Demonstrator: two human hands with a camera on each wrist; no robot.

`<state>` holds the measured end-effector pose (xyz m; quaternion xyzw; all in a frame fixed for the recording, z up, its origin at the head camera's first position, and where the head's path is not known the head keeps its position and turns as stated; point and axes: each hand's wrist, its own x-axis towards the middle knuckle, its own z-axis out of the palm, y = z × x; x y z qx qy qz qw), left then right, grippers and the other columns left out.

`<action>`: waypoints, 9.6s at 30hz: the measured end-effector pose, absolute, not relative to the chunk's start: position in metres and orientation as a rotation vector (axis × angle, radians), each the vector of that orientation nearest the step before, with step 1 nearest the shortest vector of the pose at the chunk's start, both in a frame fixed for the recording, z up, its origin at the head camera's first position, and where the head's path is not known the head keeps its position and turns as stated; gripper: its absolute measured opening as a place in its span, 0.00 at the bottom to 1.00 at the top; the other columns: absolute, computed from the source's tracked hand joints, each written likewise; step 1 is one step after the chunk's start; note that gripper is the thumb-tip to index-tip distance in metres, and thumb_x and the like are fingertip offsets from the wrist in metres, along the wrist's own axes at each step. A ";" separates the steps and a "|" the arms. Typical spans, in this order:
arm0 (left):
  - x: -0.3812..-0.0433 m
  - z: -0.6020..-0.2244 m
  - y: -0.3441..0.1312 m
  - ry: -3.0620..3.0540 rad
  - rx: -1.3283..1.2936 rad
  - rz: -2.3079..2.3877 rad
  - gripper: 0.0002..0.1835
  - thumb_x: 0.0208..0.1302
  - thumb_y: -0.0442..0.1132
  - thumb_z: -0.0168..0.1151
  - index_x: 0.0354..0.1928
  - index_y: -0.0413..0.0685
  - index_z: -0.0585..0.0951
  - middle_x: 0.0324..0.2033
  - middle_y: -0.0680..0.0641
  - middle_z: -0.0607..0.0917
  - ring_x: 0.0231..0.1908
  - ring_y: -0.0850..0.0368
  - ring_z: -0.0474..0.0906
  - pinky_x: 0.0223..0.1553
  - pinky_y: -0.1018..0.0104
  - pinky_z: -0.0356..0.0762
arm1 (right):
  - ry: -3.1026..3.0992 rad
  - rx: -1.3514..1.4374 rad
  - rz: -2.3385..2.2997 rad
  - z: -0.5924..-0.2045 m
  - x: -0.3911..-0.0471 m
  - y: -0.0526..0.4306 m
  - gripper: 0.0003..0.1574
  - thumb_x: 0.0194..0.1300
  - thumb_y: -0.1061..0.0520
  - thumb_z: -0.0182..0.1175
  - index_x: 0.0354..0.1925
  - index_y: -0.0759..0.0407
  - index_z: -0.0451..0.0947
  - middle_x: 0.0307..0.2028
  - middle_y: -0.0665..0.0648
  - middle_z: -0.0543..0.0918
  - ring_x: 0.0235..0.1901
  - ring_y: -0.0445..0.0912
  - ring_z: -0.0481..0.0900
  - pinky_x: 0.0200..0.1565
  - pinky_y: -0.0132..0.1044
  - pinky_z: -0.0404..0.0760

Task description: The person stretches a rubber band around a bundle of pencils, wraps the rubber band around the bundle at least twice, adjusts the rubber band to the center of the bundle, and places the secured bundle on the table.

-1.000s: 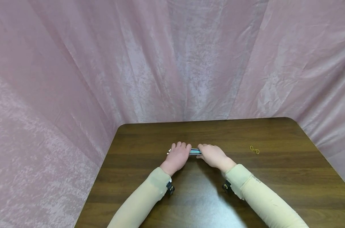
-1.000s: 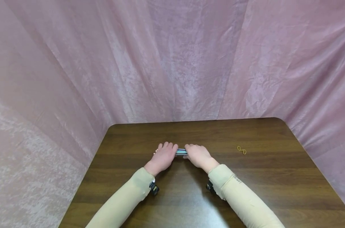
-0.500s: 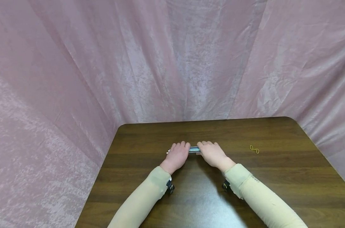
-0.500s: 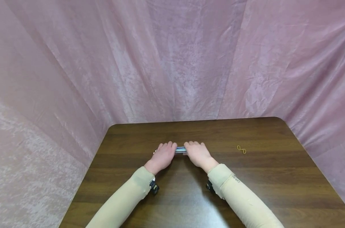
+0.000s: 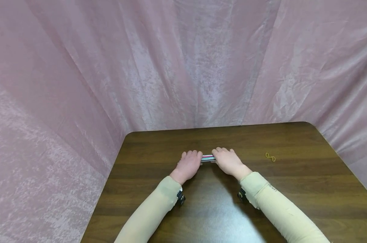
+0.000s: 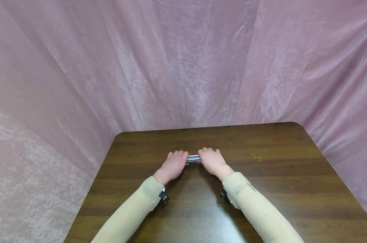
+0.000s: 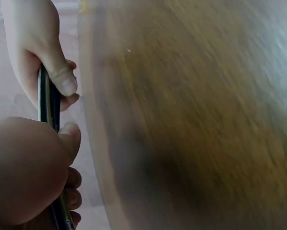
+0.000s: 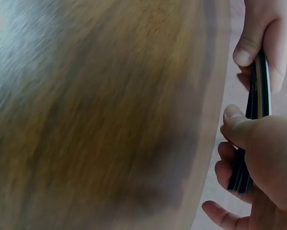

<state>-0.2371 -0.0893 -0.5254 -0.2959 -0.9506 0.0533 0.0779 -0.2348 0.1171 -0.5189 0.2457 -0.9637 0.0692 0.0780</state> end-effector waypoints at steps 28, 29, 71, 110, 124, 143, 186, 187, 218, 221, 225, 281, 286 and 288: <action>-0.238 -0.520 -0.101 -2.848 -0.765 0.219 0.07 0.78 0.33 0.42 0.50 0.46 0.70 0.41 0.46 0.75 0.43 0.49 0.71 0.43 0.53 0.66 | -3.011 0.598 0.584 -0.530 -0.217 0.149 0.58 0.65 0.44 0.66 0.73 0.76 0.49 0.75 0.73 0.46 0.74 0.68 0.40 0.69 0.60 0.51; -0.237 -0.519 -0.100 -2.843 -0.771 0.221 0.07 0.78 0.33 0.43 0.50 0.46 0.70 0.41 0.46 0.75 0.43 0.49 0.71 0.43 0.53 0.66 | -3.012 0.601 0.592 -0.531 -0.216 0.148 0.58 0.65 0.44 0.66 0.74 0.75 0.48 0.75 0.73 0.45 0.75 0.68 0.39 0.70 0.60 0.50; -0.236 -0.518 -0.091 -2.814 -0.796 0.228 0.05 0.78 0.33 0.44 0.47 0.46 0.70 0.39 0.47 0.75 0.40 0.50 0.70 0.41 0.54 0.65 | -2.957 0.552 0.941 -0.536 -0.209 0.135 0.58 0.66 0.48 0.65 0.74 0.77 0.44 0.75 0.73 0.43 0.75 0.68 0.36 0.70 0.60 0.48; -0.234 -0.516 -0.089 -2.819 -0.850 0.255 0.05 0.77 0.34 0.45 0.48 0.48 0.71 0.39 0.49 0.76 0.41 0.51 0.70 0.40 0.56 0.63 | -2.992 0.503 0.683 -0.530 -0.207 0.132 0.56 0.66 0.48 0.65 0.74 0.74 0.46 0.75 0.72 0.46 0.76 0.64 0.37 0.70 0.58 0.49; -0.233 -0.514 -0.086 -2.852 -0.855 0.252 0.08 0.78 0.35 0.43 0.53 0.48 0.70 0.43 0.49 0.75 0.44 0.51 0.69 0.43 0.54 0.65 | -3.020 0.554 0.936 -0.532 -0.206 0.129 0.54 0.68 0.49 0.62 0.74 0.76 0.45 0.75 0.74 0.46 0.75 0.67 0.36 0.70 0.59 0.48; -0.234 -0.514 -0.094 -2.808 -0.905 0.273 0.06 0.78 0.35 0.46 0.51 0.47 0.70 0.42 0.49 0.76 0.42 0.51 0.69 0.41 0.55 0.65 | -2.964 0.587 1.163 -0.534 -0.205 0.124 0.55 0.68 0.50 0.62 0.76 0.70 0.42 0.76 0.69 0.47 0.76 0.64 0.36 0.70 0.58 0.49; -0.228 -0.507 -0.095 -2.811 -0.908 0.305 0.06 0.78 0.35 0.44 0.50 0.46 0.71 0.41 0.49 0.76 0.41 0.52 0.69 0.40 0.57 0.63 | -2.963 0.604 1.014 -0.536 -0.202 0.119 0.59 0.64 0.50 0.65 0.75 0.74 0.41 0.76 0.71 0.44 0.76 0.64 0.35 0.70 0.57 0.49; -0.228 -0.507 -0.095 -2.812 -0.908 0.310 0.06 0.78 0.35 0.44 0.50 0.46 0.71 0.41 0.49 0.75 0.41 0.52 0.69 0.40 0.57 0.62 | -2.966 0.610 1.043 -0.535 -0.202 0.119 0.60 0.65 0.50 0.65 0.75 0.73 0.40 0.76 0.71 0.43 0.76 0.64 0.34 0.71 0.57 0.49; -0.231 -0.511 -0.098 -2.870 -0.903 0.282 0.07 0.78 0.34 0.43 0.50 0.45 0.71 0.41 0.48 0.75 0.41 0.51 0.67 0.41 0.55 0.63 | -2.946 0.571 0.551 -0.533 -0.203 0.127 0.60 0.62 0.49 0.66 0.75 0.74 0.42 0.75 0.73 0.45 0.75 0.65 0.37 0.71 0.58 0.48; -0.232 -0.511 -0.101 -2.877 -0.893 0.310 0.06 0.78 0.34 0.44 0.50 0.45 0.71 0.41 0.48 0.75 0.41 0.51 0.67 0.42 0.56 0.63 | -2.966 0.533 0.582 -0.532 -0.203 0.136 0.61 0.63 0.49 0.66 0.75 0.75 0.41 0.76 0.73 0.43 0.76 0.64 0.34 0.71 0.59 0.46; -0.234 -0.509 -0.105 -2.898 -0.870 0.302 0.07 0.77 0.33 0.45 0.51 0.45 0.71 0.42 0.47 0.75 0.43 0.51 0.67 0.45 0.56 0.64 | -2.970 0.486 0.612 -0.528 -0.204 0.153 0.60 0.63 0.49 0.65 0.75 0.76 0.41 0.76 0.73 0.42 0.75 0.64 0.32 0.70 0.60 0.46; -0.236 -0.510 -0.118 -2.951 -0.956 0.123 0.07 0.75 0.40 0.54 0.49 0.47 0.71 0.40 0.48 0.76 0.40 0.51 0.68 0.42 0.58 0.65 | -2.870 0.210 0.668 -0.524 -0.195 0.333 0.10 0.69 0.57 0.62 0.45 0.61 0.83 0.60 0.73 0.73 0.59 0.70 0.70 0.52 0.66 0.70; -0.235 -0.512 -0.116 -2.939 -0.973 0.124 0.08 0.75 0.41 0.54 0.49 0.46 0.71 0.40 0.48 0.77 0.41 0.51 0.68 0.42 0.58 0.66 | -2.910 0.204 0.667 -0.526 -0.201 0.329 0.11 0.68 0.55 0.63 0.44 0.60 0.83 0.61 0.76 0.71 0.64 0.73 0.62 0.58 0.68 0.64; -0.236 -0.513 -0.116 -2.932 -0.980 0.120 0.08 0.74 0.41 0.55 0.48 0.47 0.71 0.40 0.49 0.76 0.40 0.51 0.68 0.41 0.58 0.65 | -2.917 0.200 0.671 -0.526 -0.203 0.327 0.10 0.68 0.55 0.63 0.42 0.61 0.83 0.62 0.77 0.70 0.65 0.74 0.60 0.59 0.69 0.62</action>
